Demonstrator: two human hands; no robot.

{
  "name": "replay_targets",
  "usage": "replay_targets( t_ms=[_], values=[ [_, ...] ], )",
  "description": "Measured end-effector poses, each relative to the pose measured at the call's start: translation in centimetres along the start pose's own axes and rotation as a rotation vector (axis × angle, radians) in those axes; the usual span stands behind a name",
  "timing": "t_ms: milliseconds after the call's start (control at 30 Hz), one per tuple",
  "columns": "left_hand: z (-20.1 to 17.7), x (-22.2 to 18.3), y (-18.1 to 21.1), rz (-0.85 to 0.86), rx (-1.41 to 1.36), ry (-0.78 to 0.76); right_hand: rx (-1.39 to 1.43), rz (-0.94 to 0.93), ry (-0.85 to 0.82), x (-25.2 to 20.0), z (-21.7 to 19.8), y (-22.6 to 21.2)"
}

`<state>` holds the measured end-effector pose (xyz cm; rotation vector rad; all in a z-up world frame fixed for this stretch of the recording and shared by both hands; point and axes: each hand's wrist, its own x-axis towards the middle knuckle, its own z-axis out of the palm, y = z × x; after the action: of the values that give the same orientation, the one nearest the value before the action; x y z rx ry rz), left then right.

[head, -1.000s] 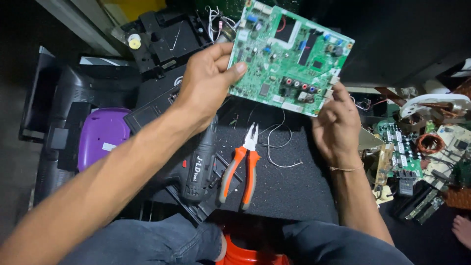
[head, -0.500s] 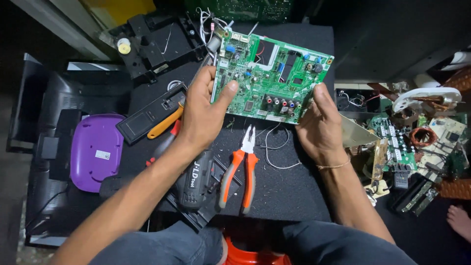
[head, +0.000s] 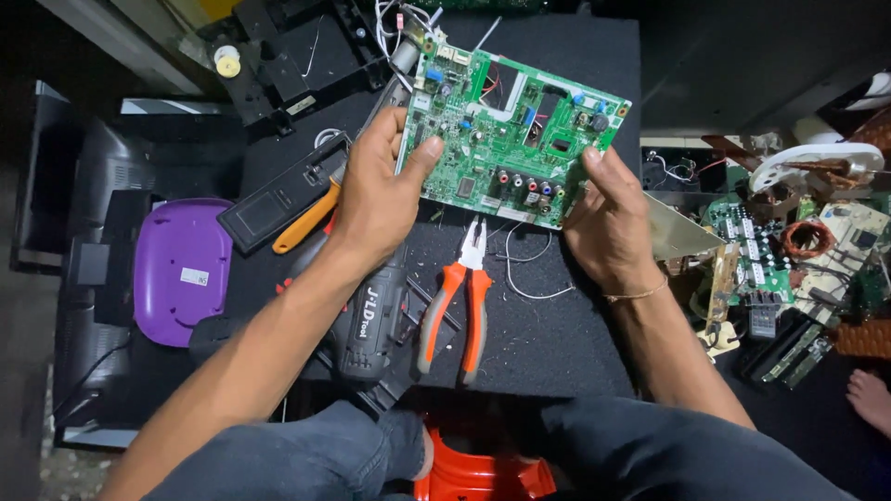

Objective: Repairing electronic devices by handling wires with pliers, inspecting circuit boards, and examining a remote control.

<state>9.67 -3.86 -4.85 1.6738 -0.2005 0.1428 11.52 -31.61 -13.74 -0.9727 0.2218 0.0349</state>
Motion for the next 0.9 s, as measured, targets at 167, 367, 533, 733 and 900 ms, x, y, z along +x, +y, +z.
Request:
replay_targets(
  t_ms=[167, 367, 533, 733, 900],
  values=[
    [0.3, 0.0, 1.6, 0.016, -0.058, -0.001, -0.005, 0.009, -0.043, -3.3, 5.8, -3.3],
    [0.2, -0.1, 0.5, 0.018, -0.101, 0.008, 0.002, 0.017, -0.082, -3.3, 5.4, -3.2],
    [-0.1, 0.0, 0.2, 0.032, -0.114, -0.030, -0.020, 0.008, -0.081, -1.9, 3.2, -2.3],
    [0.0, -0.1, -0.5, -0.011, -0.086, -0.032, -0.020, 0.047, -0.181, -4.2, 6.0, -4.9],
    [-0.3, 0.0, -2.8, -0.077, -0.097, -0.052, -0.090, 0.017, -0.148, -4.1, 6.0, -4.8]
  ],
)
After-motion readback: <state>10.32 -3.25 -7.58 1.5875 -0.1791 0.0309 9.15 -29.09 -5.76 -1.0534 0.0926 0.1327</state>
